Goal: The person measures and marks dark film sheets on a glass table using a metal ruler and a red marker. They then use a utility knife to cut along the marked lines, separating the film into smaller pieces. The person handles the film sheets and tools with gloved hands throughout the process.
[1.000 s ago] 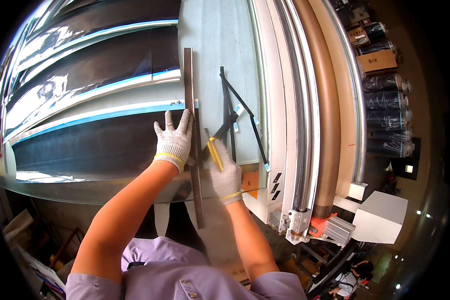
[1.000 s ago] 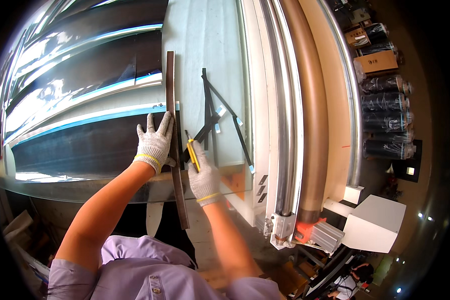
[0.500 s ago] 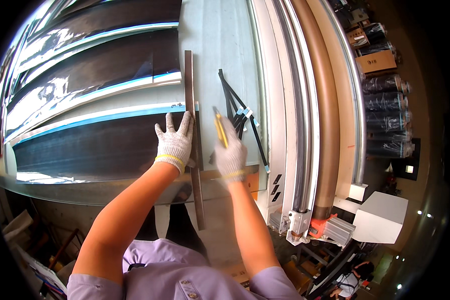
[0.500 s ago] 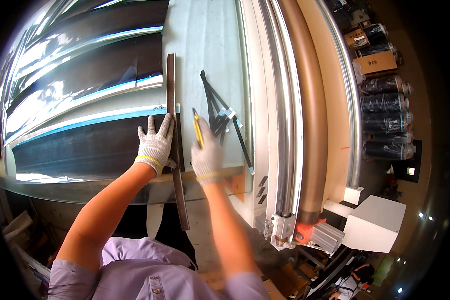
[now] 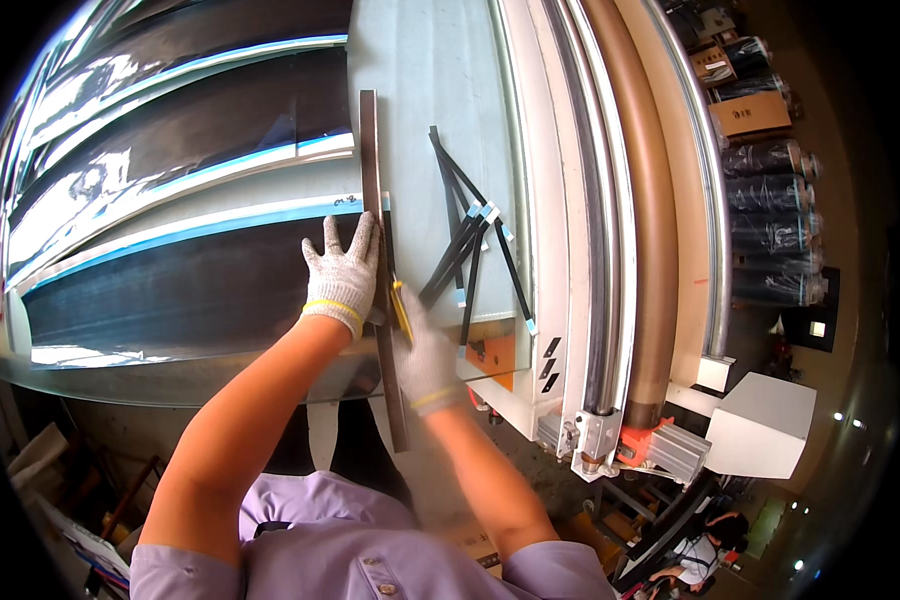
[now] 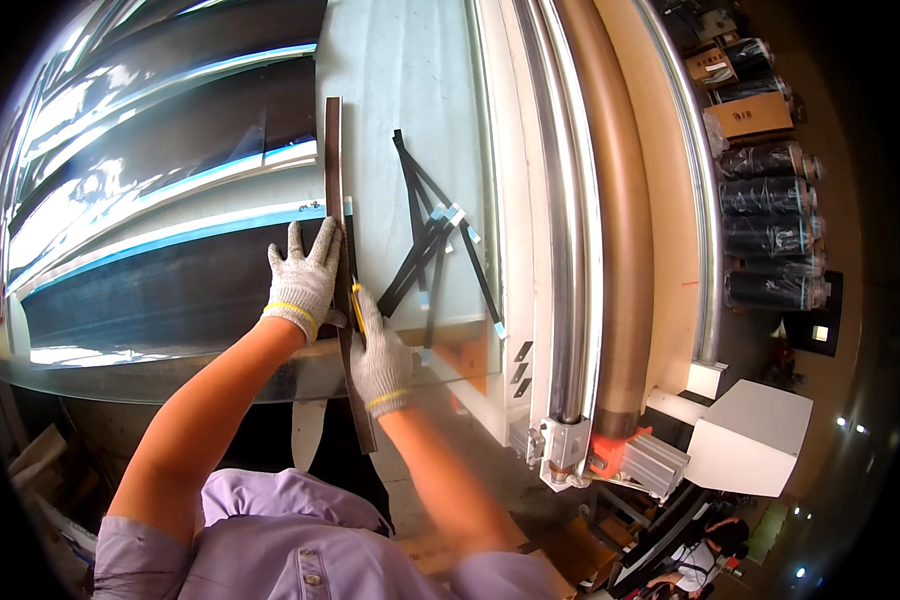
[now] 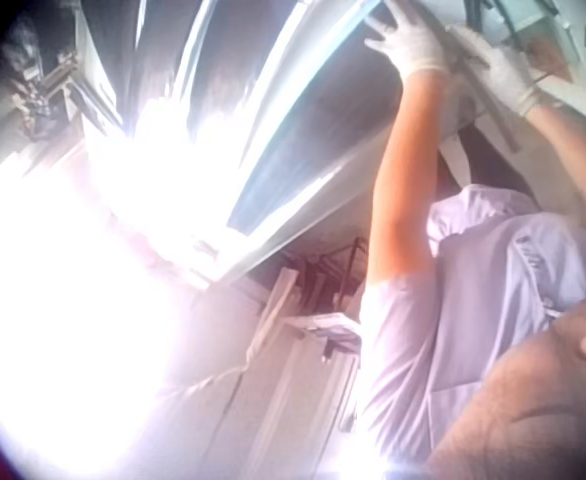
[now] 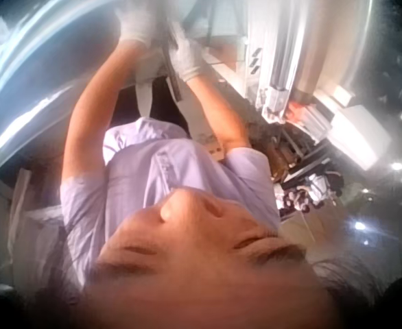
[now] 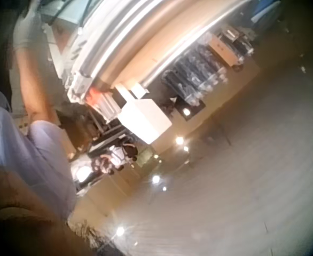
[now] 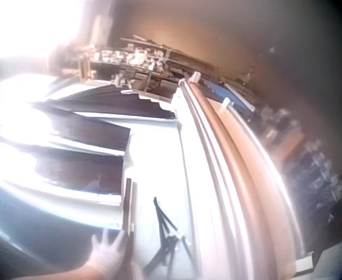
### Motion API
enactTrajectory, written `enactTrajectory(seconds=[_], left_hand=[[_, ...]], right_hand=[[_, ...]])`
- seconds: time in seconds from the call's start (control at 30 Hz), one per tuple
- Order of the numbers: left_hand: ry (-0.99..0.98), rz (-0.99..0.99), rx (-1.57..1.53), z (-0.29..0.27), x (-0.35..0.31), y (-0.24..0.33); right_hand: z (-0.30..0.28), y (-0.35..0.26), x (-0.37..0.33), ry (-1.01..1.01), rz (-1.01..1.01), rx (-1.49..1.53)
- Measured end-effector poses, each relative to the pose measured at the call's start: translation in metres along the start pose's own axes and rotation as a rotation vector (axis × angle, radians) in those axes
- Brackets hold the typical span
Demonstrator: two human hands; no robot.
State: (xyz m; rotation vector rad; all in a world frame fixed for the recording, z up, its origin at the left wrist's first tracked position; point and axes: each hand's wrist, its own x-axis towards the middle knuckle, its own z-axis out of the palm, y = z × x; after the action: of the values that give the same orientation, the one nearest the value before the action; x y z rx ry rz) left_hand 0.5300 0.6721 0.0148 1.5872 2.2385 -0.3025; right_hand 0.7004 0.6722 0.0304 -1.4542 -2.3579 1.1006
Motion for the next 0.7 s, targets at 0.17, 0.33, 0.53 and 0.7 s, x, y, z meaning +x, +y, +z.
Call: enactTrajectory(seconds=[0.17,0.33,0.53,0.7], left_hand=[[-0.055,0.0,0.031,-0.003,0.003,0.001],[-0.015,0.013,-0.017,-0.003,0.0,0.0],[-0.107,0.018,-0.072,-0.02,-0.003,-0.001],[-0.108,0.009,-0.053,-0.021,-0.007,-0.002]], right_hand=[[-0.003,0.013,-0.052,-0.053,0.026,-0.105],[-0.006,0.026,-0.09,-0.122,0.076,-0.188],[-0.022,0.035,-0.12,-0.111,0.02,-0.212],[-0.038,0.006,-0.036,0.125,-0.064,0.054]])
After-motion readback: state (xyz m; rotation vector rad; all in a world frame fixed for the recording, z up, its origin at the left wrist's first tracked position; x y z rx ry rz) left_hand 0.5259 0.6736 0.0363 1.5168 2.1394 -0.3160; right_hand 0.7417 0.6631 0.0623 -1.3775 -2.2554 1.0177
